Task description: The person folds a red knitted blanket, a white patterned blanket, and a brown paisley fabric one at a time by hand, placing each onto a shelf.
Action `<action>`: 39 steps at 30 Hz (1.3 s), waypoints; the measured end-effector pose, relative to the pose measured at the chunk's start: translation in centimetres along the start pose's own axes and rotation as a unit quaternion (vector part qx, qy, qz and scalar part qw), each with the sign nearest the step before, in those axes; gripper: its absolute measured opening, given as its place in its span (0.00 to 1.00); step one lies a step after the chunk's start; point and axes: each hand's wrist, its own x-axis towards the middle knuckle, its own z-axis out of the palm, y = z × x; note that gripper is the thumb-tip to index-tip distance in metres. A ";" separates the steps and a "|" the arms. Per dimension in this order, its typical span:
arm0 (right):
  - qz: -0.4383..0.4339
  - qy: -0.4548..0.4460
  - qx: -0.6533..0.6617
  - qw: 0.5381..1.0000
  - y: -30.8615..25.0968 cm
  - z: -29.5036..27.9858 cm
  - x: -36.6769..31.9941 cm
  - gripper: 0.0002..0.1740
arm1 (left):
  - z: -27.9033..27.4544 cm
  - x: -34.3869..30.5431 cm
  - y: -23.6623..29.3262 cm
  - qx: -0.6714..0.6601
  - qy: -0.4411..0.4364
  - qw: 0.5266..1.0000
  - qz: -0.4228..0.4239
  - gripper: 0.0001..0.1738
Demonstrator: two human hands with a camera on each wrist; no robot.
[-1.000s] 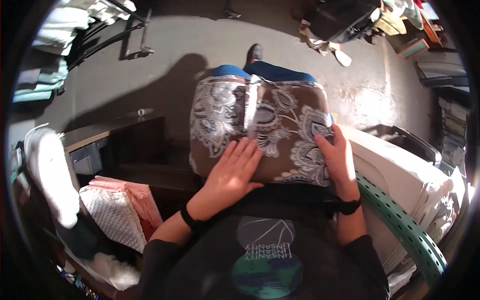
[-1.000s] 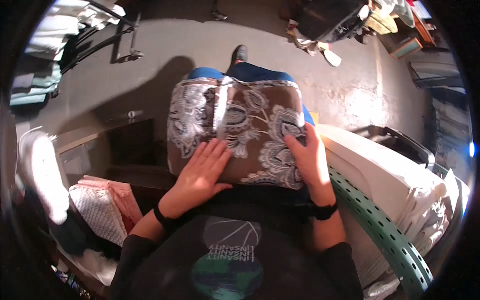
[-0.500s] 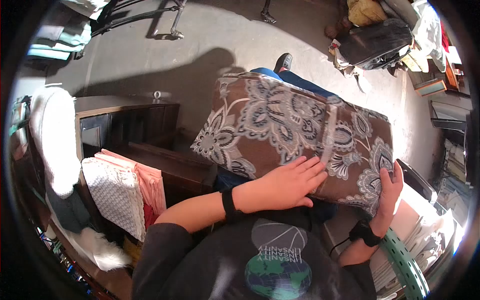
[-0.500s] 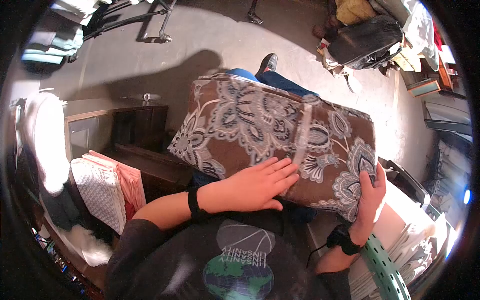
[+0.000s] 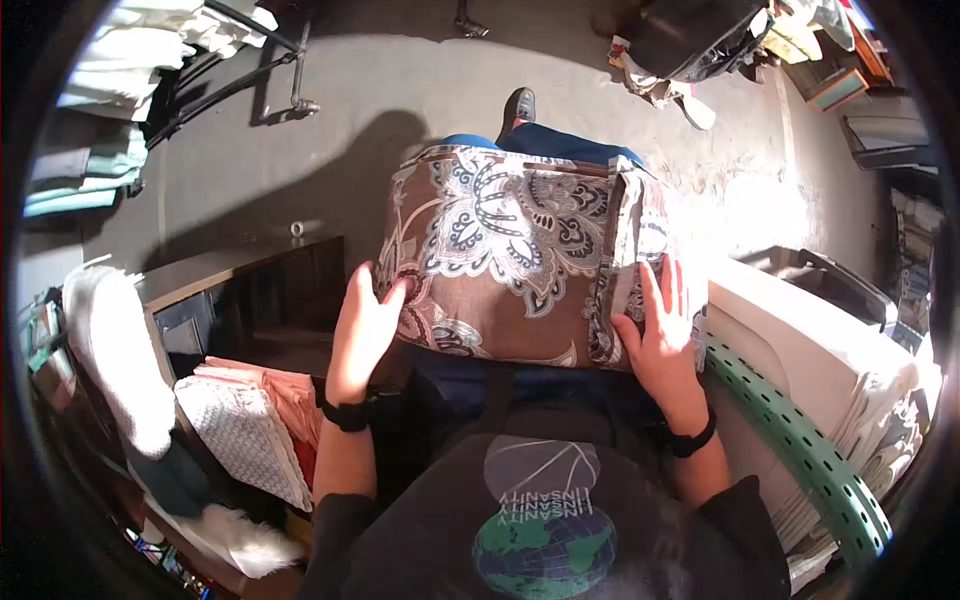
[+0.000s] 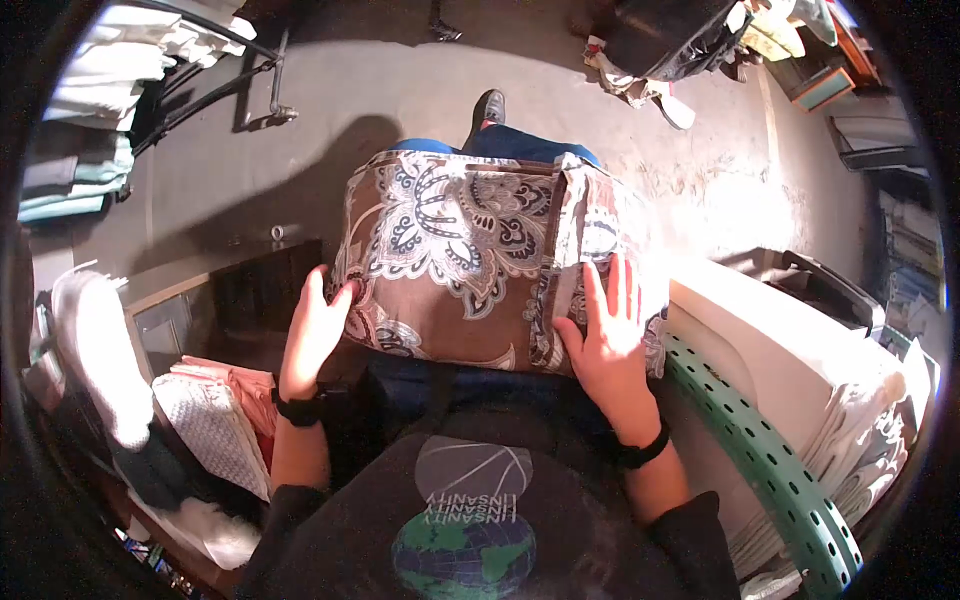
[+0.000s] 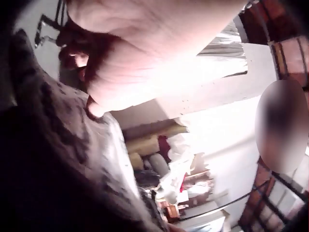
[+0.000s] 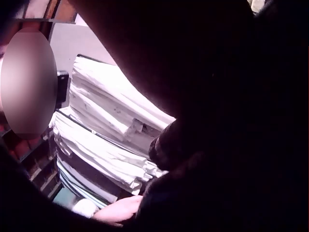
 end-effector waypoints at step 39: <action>-0.154 -0.081 0.013 0.985 -2.1 -2.0 -1.0 0.46 | -11.8 -1.3 -6.2 -0.481 0.020 0.868 -0.121 0.13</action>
